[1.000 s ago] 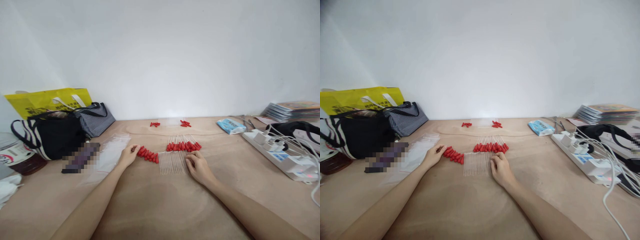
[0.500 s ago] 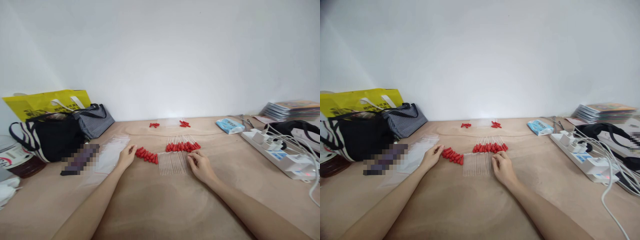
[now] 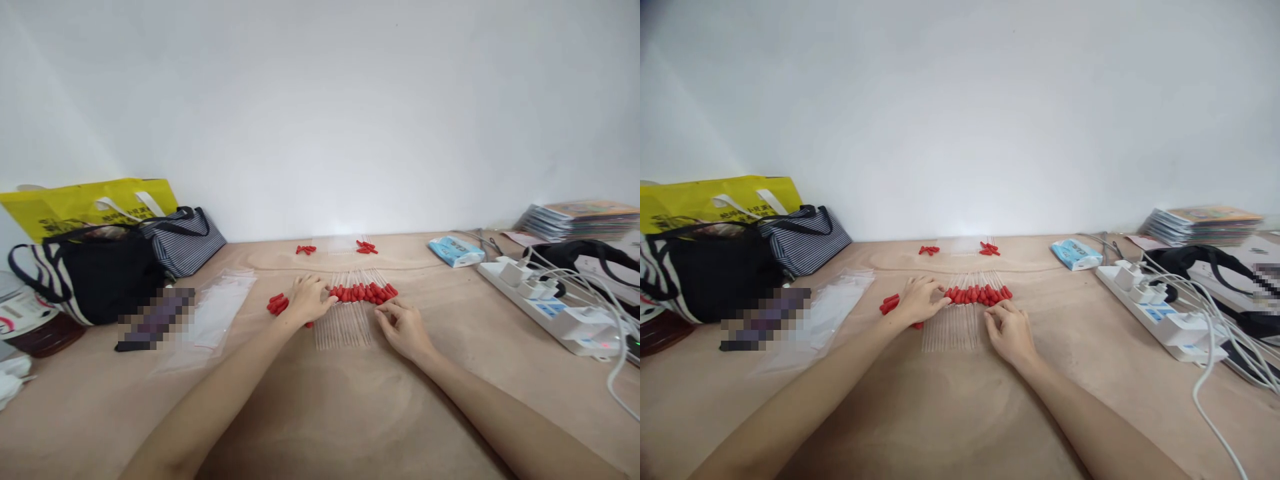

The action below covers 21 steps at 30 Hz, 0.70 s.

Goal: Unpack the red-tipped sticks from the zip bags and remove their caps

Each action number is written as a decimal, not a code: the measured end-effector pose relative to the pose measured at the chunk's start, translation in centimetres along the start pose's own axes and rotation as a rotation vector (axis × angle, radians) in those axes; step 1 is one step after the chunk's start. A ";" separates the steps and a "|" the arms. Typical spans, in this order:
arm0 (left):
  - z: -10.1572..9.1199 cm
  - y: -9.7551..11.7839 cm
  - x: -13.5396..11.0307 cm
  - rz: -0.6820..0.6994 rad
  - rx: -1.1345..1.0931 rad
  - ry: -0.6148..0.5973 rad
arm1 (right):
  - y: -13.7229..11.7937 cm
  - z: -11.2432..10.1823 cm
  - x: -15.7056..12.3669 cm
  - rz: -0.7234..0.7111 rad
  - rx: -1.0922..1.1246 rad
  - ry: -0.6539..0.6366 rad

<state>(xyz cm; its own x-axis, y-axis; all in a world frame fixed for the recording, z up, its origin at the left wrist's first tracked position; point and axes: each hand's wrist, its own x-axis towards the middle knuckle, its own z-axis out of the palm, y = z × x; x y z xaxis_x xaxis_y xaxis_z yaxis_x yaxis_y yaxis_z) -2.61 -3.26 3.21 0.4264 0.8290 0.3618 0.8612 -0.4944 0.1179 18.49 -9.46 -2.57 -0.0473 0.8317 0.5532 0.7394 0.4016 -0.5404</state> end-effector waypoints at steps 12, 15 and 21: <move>0.3 -0.2 -0.6 -0.166 -0.024 0.180 | -0.1 0.0 0.0 -0.034 -0.001 0.052; -0.7 -0.7 -2.8 -0.129 -0.104 0.332 | -0.2 0.1 0.0 -0.102 -0.001 0.112; -0.3 -1.6 -6.6 0.130 -0.231 0.279 | -1.3 -0.1 -0.1 -0.261 -0.050 0.128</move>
<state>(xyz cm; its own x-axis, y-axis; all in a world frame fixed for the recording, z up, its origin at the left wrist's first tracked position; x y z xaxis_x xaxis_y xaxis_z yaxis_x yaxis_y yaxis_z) -6.95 -8.03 0.91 0.4088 0.6680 0.6218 0.7062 -0.6632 0.2481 17.61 -10.08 -1.86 -0.1578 0.6463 0.7466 0.7457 0.5737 -0.3390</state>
